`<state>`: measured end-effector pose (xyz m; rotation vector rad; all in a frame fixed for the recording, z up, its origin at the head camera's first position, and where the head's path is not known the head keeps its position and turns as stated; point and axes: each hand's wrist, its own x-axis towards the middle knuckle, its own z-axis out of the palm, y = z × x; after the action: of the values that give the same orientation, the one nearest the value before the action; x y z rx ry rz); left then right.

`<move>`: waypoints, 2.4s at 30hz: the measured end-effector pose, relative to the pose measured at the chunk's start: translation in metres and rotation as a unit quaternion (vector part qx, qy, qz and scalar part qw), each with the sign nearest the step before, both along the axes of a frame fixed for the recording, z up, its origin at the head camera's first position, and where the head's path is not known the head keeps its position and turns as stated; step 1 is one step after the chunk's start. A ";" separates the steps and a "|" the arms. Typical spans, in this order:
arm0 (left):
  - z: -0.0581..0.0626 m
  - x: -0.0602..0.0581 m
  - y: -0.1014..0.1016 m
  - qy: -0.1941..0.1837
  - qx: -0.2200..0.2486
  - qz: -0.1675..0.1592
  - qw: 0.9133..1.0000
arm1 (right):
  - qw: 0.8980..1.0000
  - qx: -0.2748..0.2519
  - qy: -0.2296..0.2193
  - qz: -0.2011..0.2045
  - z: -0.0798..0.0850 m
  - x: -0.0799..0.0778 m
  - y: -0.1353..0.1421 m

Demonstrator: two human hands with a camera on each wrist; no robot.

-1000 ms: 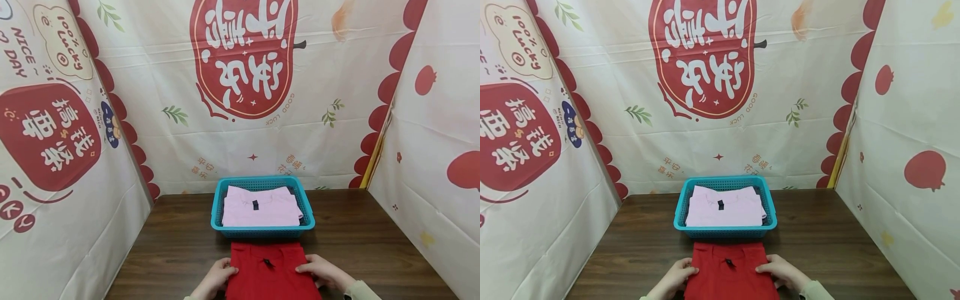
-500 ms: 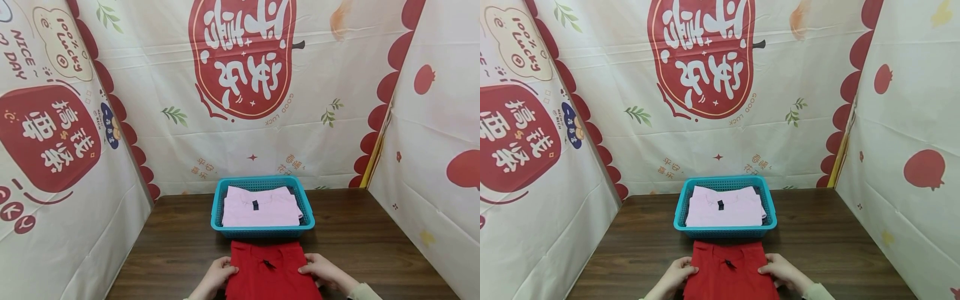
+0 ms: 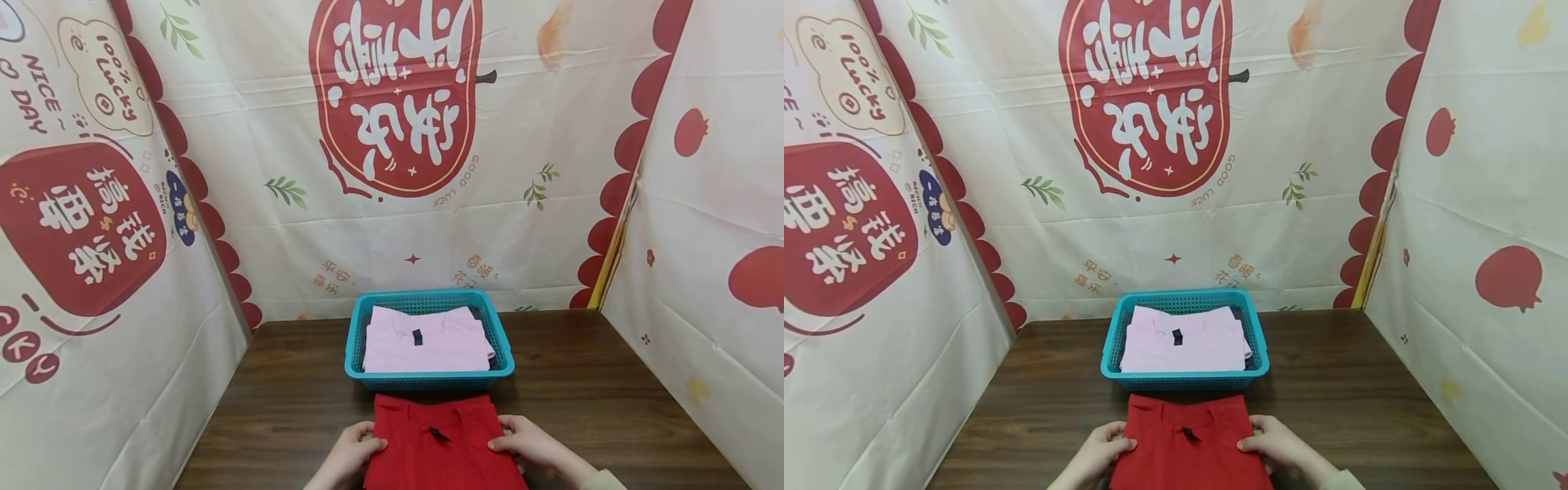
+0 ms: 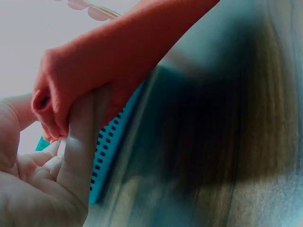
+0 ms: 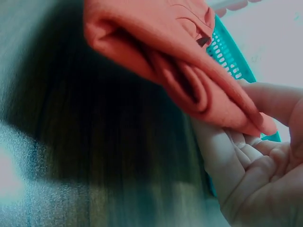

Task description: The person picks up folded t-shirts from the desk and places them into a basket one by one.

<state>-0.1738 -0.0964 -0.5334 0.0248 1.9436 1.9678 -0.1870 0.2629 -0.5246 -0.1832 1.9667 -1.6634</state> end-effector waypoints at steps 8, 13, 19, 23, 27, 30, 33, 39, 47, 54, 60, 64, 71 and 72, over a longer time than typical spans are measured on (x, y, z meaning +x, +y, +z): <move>0.014 0.008 -0.002 -0.020 -0.016 -0.010 1.000 | 1.000 0.006 0.002 0.005 0.017 0.006 0.000; 0.022 0.011 -0.004 -0.025 -0.024 -0.020 0.999 | 1.000 -0.005 0.004 0.011 0.026 0.009 0.001; 0.036 0.011 -0.005 -0.018 0.005 -0.025 1.000 | 1.000 -0.012 0.007 0.019 0.039 0.008 0.003; 0.043 0.008 -0.005 -0.015 0.027 -0.020 0.999 | 0.999 -0.022 0.012 0.023 0.047 0.005 0.005; 0.047 0.008 -0.006 -0.014 0.025 -0.019 0.999 | 0.999 -0.036 0.014 0.028 0.052 0.004 0.005; 0.049 0.009 -0.009 -0.014 0.023 -0.022 0.999 | 0.999 -0.041 0.015 0.033 0.055 0.005 0.004; 0.054 0.010 -0.010 -0.012 0.025 -0.025 0.999 | 0.998 -0.045 0.018 0.035 0.059 0.005 0.003; 0.065 0.004 -0.011 0.001 0.039 -0.033 0.999 | 0.997 -0.057 0.022 0.037 0.071 -0.001 0.004; 0.071 -0.007 -0.010 0.011 0.036 -0.021 0.999 | 0.997 -0.055 0.039 0.036 0.076 -0.014 0.004; 0.073 -0.017 -0.010 0.025 0.030 -0.007 0.999 | 0.996 -0.057 0.048 0.040 0.080 -0.027 0.002; 0.072 -0.027 -0.011 0.031 0.030 0.003 0.999 | 0.997 -0.043 0.063 0.029 0.082 -0.038 0.001; 0.070 -0.033 -0.011 0.033 0.036 0.011 0.999 | 0.996 -0.031 0.075 0.024 0.084 -0.045 0.000; 0.074 -0.044 -0.011 0.045 0.030 0.025 0.998 | 0.996 -0.027 0.082 0.017 0.088 -0.057 -0.002; 0.075 -0.046 -0.011 0.047 0.028 0.025 0.998 | 0.996 -0.026 0.083 0.016 0.089 -0.059 -0.003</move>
<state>-0.2199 -0.1075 -0.4585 0.0857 1.9630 2.0888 -0.2458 0.2599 -0.4356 -0.3819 2.0311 -1.7285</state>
